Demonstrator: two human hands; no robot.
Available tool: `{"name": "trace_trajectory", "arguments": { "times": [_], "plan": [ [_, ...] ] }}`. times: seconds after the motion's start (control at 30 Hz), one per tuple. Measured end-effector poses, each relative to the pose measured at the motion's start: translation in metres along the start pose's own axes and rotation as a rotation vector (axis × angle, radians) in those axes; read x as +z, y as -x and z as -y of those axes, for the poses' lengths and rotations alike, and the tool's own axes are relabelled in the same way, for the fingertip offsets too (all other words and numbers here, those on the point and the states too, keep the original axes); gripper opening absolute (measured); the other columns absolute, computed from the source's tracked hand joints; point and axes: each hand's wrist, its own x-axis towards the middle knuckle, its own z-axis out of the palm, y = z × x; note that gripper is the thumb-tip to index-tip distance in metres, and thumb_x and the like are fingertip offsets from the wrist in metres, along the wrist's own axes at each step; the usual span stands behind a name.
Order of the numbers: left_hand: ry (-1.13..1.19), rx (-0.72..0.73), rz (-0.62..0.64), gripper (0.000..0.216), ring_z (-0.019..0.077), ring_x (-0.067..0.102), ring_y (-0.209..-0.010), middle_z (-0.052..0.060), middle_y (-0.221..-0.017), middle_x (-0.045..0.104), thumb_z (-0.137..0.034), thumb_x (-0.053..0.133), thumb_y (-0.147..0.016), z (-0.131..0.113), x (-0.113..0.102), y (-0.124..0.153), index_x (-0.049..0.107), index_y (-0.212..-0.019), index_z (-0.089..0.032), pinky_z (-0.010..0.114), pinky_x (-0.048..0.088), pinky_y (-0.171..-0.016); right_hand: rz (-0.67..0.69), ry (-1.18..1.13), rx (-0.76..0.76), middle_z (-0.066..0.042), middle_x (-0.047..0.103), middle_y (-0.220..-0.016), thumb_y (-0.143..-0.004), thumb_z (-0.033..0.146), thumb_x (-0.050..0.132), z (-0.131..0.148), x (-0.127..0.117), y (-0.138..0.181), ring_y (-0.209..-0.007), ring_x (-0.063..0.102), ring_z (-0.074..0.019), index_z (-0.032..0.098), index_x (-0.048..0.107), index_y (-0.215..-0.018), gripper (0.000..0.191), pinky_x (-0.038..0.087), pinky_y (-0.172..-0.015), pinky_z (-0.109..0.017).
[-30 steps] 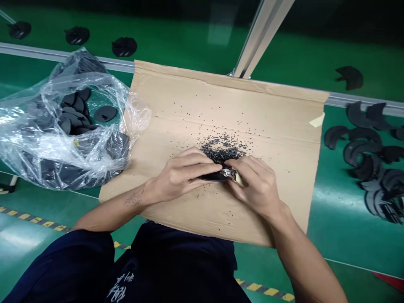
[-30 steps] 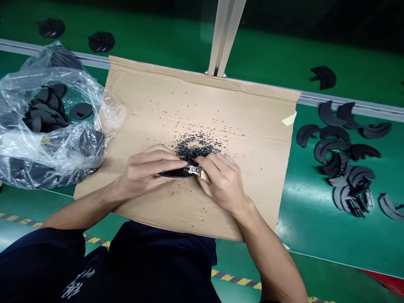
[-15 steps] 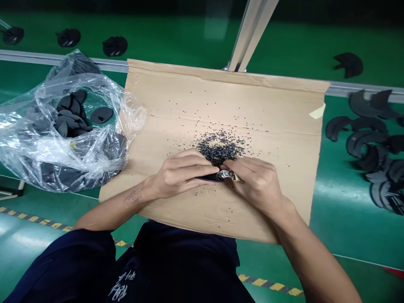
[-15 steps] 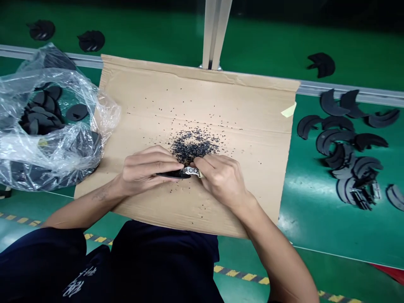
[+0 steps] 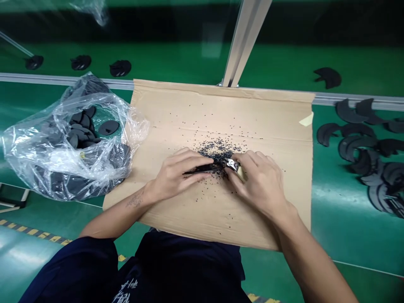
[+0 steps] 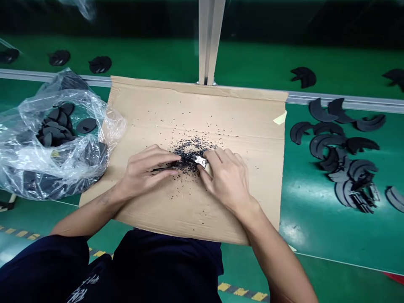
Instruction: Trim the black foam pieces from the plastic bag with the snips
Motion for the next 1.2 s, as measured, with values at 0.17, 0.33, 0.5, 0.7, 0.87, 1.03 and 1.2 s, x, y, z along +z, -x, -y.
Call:
{"name": "trace_trajectory", "arguments": {
  "times": [0.17,0.33,0.5,0.7,0.87,1.03,1.2],
  "plan": [
    [0.268,-0.203,-0.134,0.023,0.0136,0.071,-0.088,0.005,-0.096,0.074,-0.024,0.079,-0.085,0.001,-0.001,0.002,0.065,-0.101,-0.016,0.025,0.061,-0.077,0.048,-0.465,0.123,-0.010,0.064,-0.109,-0.083,0.039,0.072,0.002,-0.006,0.001,-0.090,0.061,-0.0241,0.019,0.047,-0.127,0.054,0.050,-0.073,-0.036],
    [0.325,-0.177,-0.132,0.020,0.0146,0.071,-0.096,0.005,-0.099,0.072,-0.013,0.075,-0.085,0.001,0.001,0.001,0.062,-0.100,-0.016,0.028,0.062,-0.084,0.089,-0.780,0.092,-0.005,0.063,-0.103,-0.088,0.026,0.067,0.016,-0.003,0.002,-0.079,0.060,-0.0167,0.023,0.052,-0.124,0.038,0.052,-0.070,-0.031],
    [0.066,-0.024,-0.069,0.039,0.0149,0.069,-0.103,0.006,-0.110,0.072,0.000,0.059,-0.088,0.008,-0.005,-0.001,0.067,-0.121,-0.020,0.031,0.061,-0.089,0.046,-0.765,-0.094,-0.005,0.064,-0.096,-0.090,0.018,0.064,0.015,-0.005,0.000,-0.082,0.060,-0.0180,0.023,0.055,-0.126,0.037,0.052,-0.071,-0.033],
    [0.176,-0.078,-0.075,0.031,0.0147,0.070,-0.099,0.005,-0.102,0.074,-0.003,0.062,-0.087,0.006,-0.005,0.000,0.071,-0.111,-0.020,0.029,0.061,-0.084,-0.048,-0.318,-0.168,-0.010,0.065,-0.108,-0.093,0.022,0.063,-0.006,-0.006,-0.003,-0.100,0.059,-0.0244,0.024,0.059,-0.127,0.034,0.050,-0.083,-0.041],
    [0.266,-0.097,-0.032,0.028,0.0139,0.070,-0.095,0.007,-0.101,0.074,-0.004,0.061,-0.086,0.001,-0.002,0.004,0.070,-0.109,-0.017,0.027,0.060,-0.082,-0.037,-0.206,-0.172,-0.010,0.070,-0.099,-0.095,0.025,0.059,-0.008,0.001,-0.002,-0.086,0.060,-0.0222,0.016,0.053,-0.129,0.036,0.046,-0.073,-0.036],
    [0.316,-0.121,-0.020,0.025,0.0140,0.070,-0.096,0.007,-0.100,0.074,-0.005,0.061,-0.085,-0.001,0.000,0.006,0.069,-0.107,-0.015,0.027,0.060,-0.085,-0.086,-0.223,-0.217,-0.010,0.073,-0.097,-0.093,0.020,0.062,-0.005,0.002,-0.001,-0.083,0.062,-0.0204,0.016,0.058,-0.114,0.022,0.045,-0.070,-0.034],
    [0.360,-0.120,-0.013,0.028,0.0148,0.071,-0.097,0.007,-0.101,0.074,-0.002,0.061,-0.084,-0.001,0.001,0.006,0.069,-0.107,-0.015,0.028,0.059,-0.086,-0.106,-0.233,-0.220,-0.011,0.073,-0.095,-0.090,0.018,0.066,-0.006,-0.002,-0.002,-0.080,0.062,-0.0201,0.015,0.060,-0.113,0.024,0.046,-0.069,-0.034]
  ]
}}
